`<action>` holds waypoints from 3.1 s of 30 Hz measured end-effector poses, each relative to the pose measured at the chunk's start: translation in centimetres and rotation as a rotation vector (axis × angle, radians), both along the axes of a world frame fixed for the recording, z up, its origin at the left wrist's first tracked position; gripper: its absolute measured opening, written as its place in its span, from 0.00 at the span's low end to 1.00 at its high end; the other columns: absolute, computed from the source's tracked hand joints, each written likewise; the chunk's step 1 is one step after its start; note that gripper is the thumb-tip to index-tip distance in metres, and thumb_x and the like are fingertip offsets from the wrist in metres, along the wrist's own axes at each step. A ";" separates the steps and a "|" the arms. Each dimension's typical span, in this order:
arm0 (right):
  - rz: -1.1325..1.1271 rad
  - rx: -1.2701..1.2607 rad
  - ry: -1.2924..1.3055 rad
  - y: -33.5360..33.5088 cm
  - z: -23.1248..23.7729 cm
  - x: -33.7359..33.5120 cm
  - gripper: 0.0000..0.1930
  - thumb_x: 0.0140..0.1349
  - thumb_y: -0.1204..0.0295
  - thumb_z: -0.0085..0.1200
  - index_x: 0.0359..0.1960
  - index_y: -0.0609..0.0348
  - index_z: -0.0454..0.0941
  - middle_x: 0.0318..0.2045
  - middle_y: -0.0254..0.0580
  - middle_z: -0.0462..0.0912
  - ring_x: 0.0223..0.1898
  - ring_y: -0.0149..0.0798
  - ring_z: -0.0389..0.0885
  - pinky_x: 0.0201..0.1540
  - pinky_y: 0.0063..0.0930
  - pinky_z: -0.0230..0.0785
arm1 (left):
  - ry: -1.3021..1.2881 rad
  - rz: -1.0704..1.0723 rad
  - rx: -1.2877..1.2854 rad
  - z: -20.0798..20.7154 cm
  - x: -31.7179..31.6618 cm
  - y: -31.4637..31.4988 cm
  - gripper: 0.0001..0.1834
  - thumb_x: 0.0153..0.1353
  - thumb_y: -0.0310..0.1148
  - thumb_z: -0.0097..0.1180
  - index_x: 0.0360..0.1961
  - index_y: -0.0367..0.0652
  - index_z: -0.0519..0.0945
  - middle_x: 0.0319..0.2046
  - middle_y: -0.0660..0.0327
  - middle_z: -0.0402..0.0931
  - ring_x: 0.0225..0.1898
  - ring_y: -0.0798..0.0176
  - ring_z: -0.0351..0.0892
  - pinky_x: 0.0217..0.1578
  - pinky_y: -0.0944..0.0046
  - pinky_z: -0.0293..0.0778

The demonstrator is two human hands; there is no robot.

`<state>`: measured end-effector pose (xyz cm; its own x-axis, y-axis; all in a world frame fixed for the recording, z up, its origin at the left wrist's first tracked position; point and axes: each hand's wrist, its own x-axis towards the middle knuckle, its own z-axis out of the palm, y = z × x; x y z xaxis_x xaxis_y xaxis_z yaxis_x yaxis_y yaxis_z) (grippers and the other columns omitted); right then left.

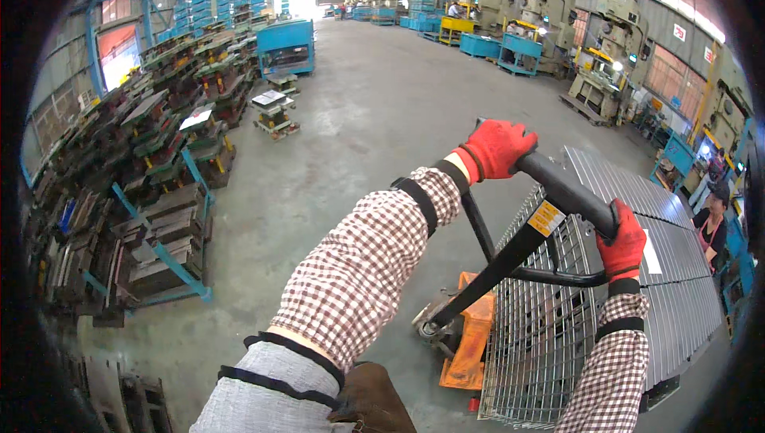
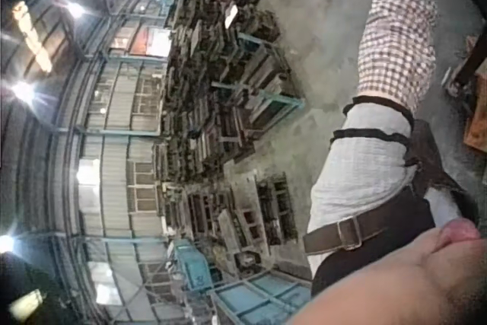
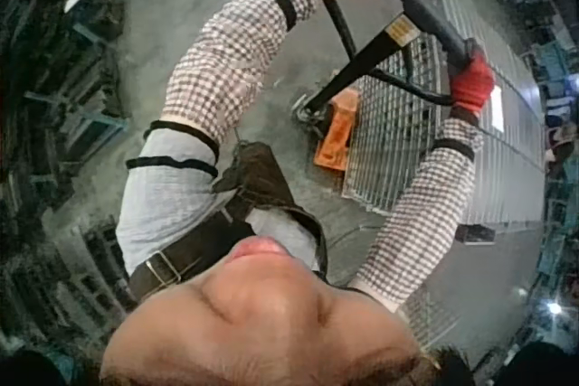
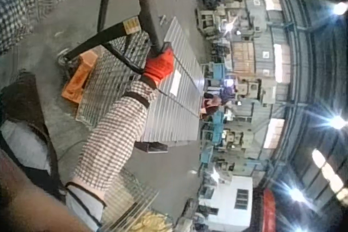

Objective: Move a pallet jack with a large crate of metal parts and then position a large metal bin.

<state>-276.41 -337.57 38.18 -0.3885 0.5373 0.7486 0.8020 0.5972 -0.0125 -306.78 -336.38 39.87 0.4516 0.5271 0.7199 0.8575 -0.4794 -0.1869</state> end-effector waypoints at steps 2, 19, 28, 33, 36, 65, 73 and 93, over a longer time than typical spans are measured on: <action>0.057 0.052 0.001 2.7 -0.7 2.1 0.28 0.33 0.74 0.61 0.43 0.59 0.70 0.38 0.50 0.75 0.39 0.50 0.75 0.42 0.34 0.68 | -0.007 -0.025 0.066 -0.3 1.1 1.9 0.23 0.30 0.34 0.60 0.34 0.47 0.71 0.25 0.57 0.70 0.28 0.52 0.73 0.27 0.54 0.69; -0.002 0.014 -0.030 17.9 1.1 2.7 0.28 0.37 0.60 0.61 0.45 0.49 0.68 0.33 0.40 0.75 0.35 0.44 0.76 0.35 0.35 0.68 | -0.025 0.195 0.116 0.8 3.0 13.9 0.23 0.37 0.31 0.57 0.39 0.51 0.69 0.31 0.59 0.73 0.32 0.51 0.74 0.29 0.56 0.70; -0.019 0.039 -0.003 21.5 0.3 2.3 0.28 0.37 0.61 0.62 0.44 0.48 0.67 0.34 0.41 0.74 0.36 0.44 0.76 0.36 0.36 0.69 | -0.086 0.180 0.131 -0.3 2.5 19.1 0.24 0.36 0.31 0.59 0.40 0.51 0.69 0.33 0.59 0.73 0.34 0.50 0.74 0.31 0.57 0.71; -0.158 0.026 -0.023 21.8 0.5 3.0 0.30 0.36 0.61 0.62 0.46 0.48 0.67 0.36 0.39 0.74 0.37 0.42 0.75 0.38 0.35 0.68 | -0.109 0.081 0.115 0.6 3.6 20.0 0.26 0.35 0.31 0.59 0.41 0.49 0.69 0.35 0.58 0.73 0.37 0.51 0.73 0.34 0.57 0.70; -0.108 0.080 -0.056 22.2 -0.3 4.0 0.31 0.35 0.60 0.63 0.45 0.51 0.68 0.39 0.41 0.75 0.39 0.45 0.75 0.39 0.35 0.68 | -0.141 0.072 0.055 -1.0 3.8 21.1 0.25 0.35 0.31 0.58 0.40 0.50 0.69 0.34 0.59 0.73 0.36 0.51 0.73 0.34 0.56 0.70; -0.514 0.226 -0.118 38.9 -0.5 12.2 0.34 0.32 0.61 0.64 0.47 0.55 0.68 0.39 0.45 0.75 0.39 0.46 0.75 0.41 0.36 0.68 | -0.177 -0.484 0.117 -2.2 14.1 52.4 0.33 0.37 0.28 0.59 0.50 0.48 0.67 0.45 0.55 0.71 0.45 0.53 0.72 0.43 0.59 0.69; -0.762 0.113 -0.156 41.9 1.3 12.0 0.29 0.37 0.54 0.60 0.44 0.49 0.70 0.34 0.42 0.75 0.37 0.43 0.76 0.36 0.36 0.69 | -0.175 -0.545 0.087 -1.9 15.9 59.6 0.30 0.39 0.25 0.57 0.49 0.47 0.68 0.44 0.56 0.71 0.42 0.52 0.73 0.40 0.60 0.70; -0.648 0.243 -0.019 42.3 4.0 10.0 0.29 0.32 0.58 0.63 0.41 0.50 0.70 0.34 0.42 0.75 0.36 0.45 0.75 0.38 0.35 0.68 | -0.101 -0.530 0.151 4.2 12.3 56.3 0.32 0.38 0.27 0.59 0.50 0.47 0.66 0.45 0.55 0.70 0.42 0.51 0.72 0.40 0.58 0.69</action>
